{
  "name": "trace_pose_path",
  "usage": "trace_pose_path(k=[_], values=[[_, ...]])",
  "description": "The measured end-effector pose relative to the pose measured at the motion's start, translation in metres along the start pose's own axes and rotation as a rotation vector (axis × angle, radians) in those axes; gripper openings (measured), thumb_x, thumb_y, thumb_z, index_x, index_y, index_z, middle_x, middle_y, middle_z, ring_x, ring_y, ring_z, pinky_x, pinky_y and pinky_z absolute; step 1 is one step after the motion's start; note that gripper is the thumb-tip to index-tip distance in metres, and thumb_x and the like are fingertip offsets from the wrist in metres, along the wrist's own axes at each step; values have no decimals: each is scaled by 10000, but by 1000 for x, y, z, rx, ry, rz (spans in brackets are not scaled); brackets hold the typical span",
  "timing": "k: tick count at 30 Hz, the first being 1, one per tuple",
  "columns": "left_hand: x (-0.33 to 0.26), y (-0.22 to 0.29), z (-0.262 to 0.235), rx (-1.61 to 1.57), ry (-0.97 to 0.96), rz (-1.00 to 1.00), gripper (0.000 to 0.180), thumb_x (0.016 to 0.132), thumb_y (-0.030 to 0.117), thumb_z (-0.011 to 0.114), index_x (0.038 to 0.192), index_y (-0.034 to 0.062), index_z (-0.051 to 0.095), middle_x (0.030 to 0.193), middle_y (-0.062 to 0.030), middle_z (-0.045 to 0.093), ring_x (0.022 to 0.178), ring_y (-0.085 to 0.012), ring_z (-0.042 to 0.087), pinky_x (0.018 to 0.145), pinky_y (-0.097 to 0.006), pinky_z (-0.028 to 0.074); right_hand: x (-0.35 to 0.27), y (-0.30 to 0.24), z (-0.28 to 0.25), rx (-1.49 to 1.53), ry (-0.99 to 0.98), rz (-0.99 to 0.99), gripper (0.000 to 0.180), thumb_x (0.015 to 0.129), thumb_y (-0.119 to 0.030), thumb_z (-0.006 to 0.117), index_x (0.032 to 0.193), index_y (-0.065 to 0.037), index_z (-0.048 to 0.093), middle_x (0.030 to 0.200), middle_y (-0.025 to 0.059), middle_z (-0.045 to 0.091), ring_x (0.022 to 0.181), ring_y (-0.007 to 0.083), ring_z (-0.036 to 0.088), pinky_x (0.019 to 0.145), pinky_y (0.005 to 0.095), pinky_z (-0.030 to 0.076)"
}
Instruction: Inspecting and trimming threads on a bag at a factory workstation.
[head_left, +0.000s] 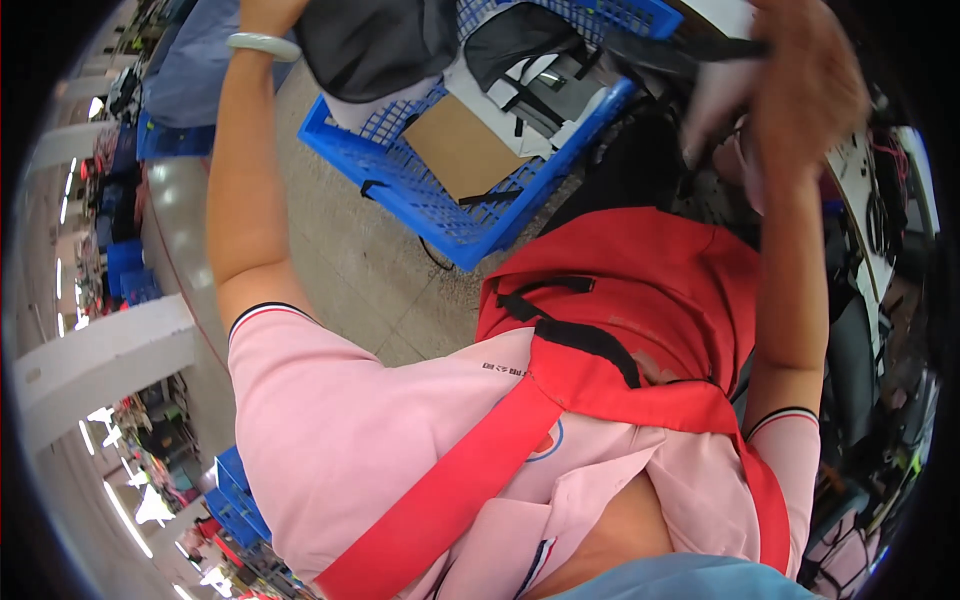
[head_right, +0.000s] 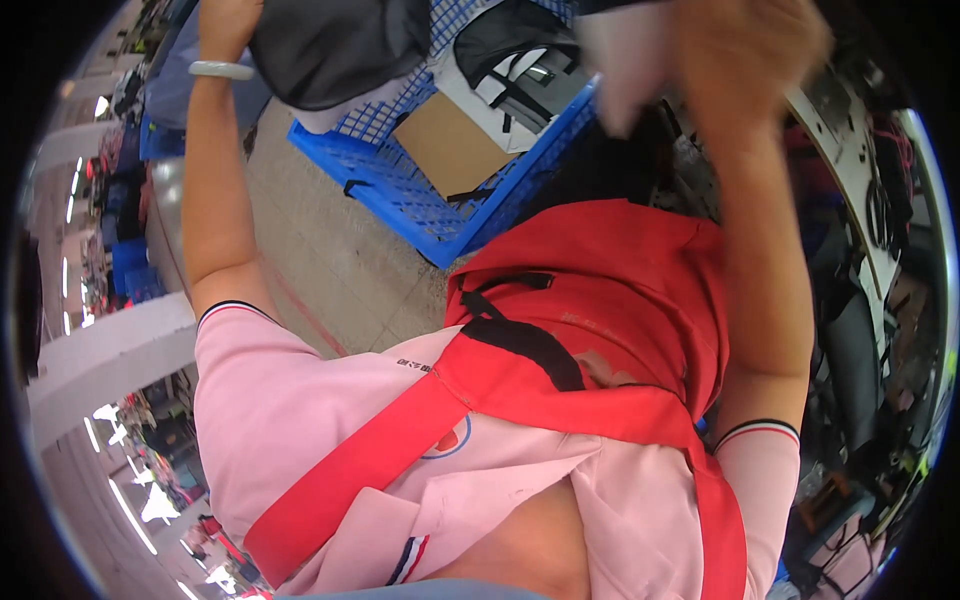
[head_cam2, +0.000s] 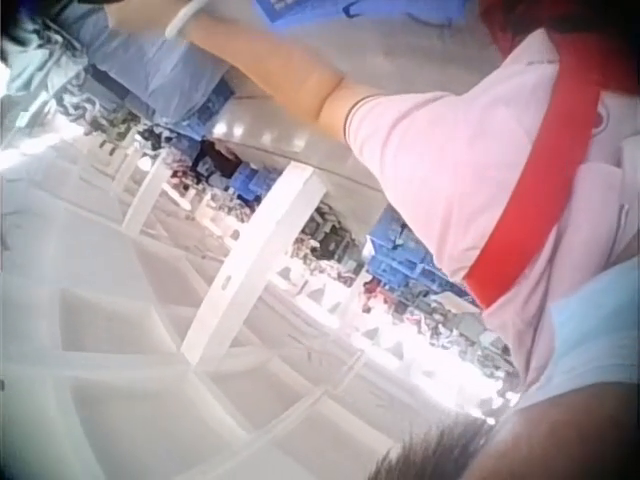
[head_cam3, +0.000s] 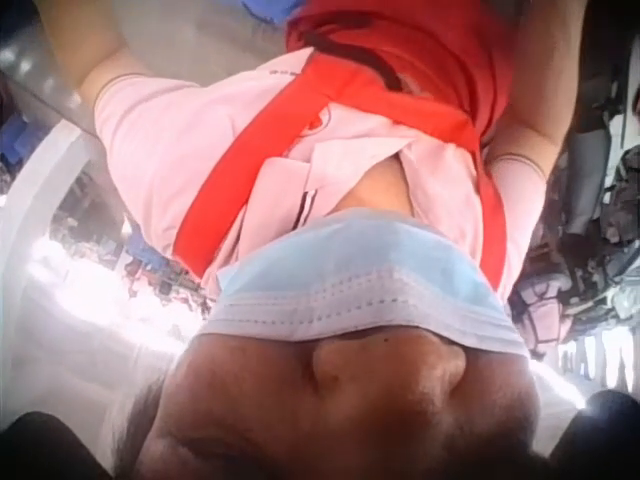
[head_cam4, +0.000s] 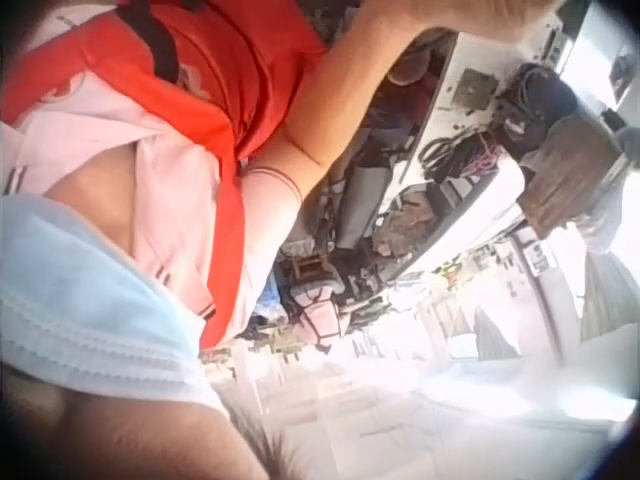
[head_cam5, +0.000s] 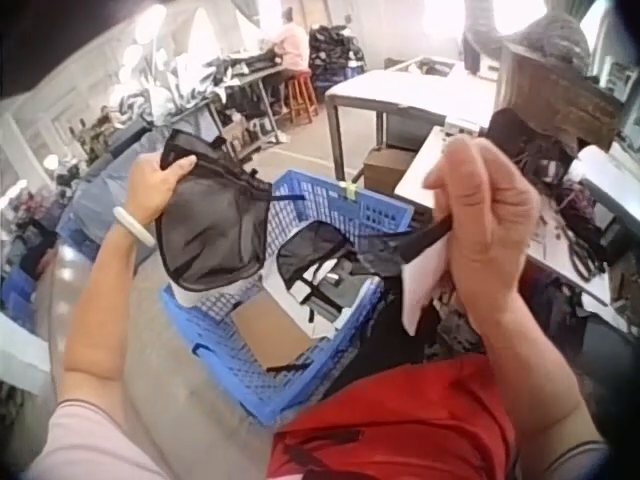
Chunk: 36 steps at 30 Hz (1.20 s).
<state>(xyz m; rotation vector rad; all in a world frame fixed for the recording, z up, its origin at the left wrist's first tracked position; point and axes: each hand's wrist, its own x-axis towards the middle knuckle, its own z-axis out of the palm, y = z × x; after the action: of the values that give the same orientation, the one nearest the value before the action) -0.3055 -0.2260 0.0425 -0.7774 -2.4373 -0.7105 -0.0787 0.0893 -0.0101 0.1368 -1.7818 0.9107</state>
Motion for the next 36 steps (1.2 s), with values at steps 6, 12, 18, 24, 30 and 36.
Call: trace_pose_path(k=[6, 12, 18, 24, 30, 36], values=[[-59, -98, 74, 42, 96, -187, 257, 854, 262, 667, 837, 8, 702, 717, -145, 680, 667, -196, 652, 623, -355, 484, -138, -27, 171, 326, -654, 62, 272, 835, -343, 688, 786, -78, 649, 774, 96, 608, 709, 302, 595, 602, 375, 479], [-231, -250, 225, 233, -504, -515, 455, 836, 437, 620, 1066, 48, 669, 1058, -238, 649, 1011, -416, 600, 864, -495, 472, -286, -5, 127, 305, -1623, 198, 198, 881, -261, 571, 889, -84, 659, 905, 127, 653, 875, 324, 635, 756, 418, 516], [-380, -290, 307, 258, -1099, -685, 358, 724, 287, 724, 1034, 107, 715, 1087, -152, 674, 1028, -317, 637, 917, -390, 494, -204, 50, 64, -66, -1072, 545, 126, 875, -161, 645, 920, -49, 682, 936, 118, 672, 888, 282, 633, 790, 364, 513], [-388, -220, 412, -297, -1001, -942, 214, 784, 137, 677, 980, 70, 729, 884, -101, 714, 699, -231, 679, 646, -333, 551, -246, 116, 27, -280, -670, 862, 62, 902, -95, 614, 943, -49, 608, 779, 56, 548, 683, 163, 520, 633, 277, 434], [-372, -129, 531, -700, -979, -1369, 213, 834, 75, 645, 1036, 24, 685, 844, -70, 686, 650, -187, 629, 578, -313, 515, -237, 131, 61, -358, -568, 979, 56, 879, -54, 633, 897, -55, 579, 703, 16, 440, 582, 122, 380, 562, 258, 352], [-365, -82, 658, -895, -690, -1984, 164, 849, 80, 653, 1004, 25, 647, 797, -79, 621, 664, -209, 604, 554, -319, 463, -228, 159, 53, -390, -654, 787, 126, 816, 27, 635, 829, -70, 555, 598, 26, 377, 538, 175, 355, 559, 319, 317]])
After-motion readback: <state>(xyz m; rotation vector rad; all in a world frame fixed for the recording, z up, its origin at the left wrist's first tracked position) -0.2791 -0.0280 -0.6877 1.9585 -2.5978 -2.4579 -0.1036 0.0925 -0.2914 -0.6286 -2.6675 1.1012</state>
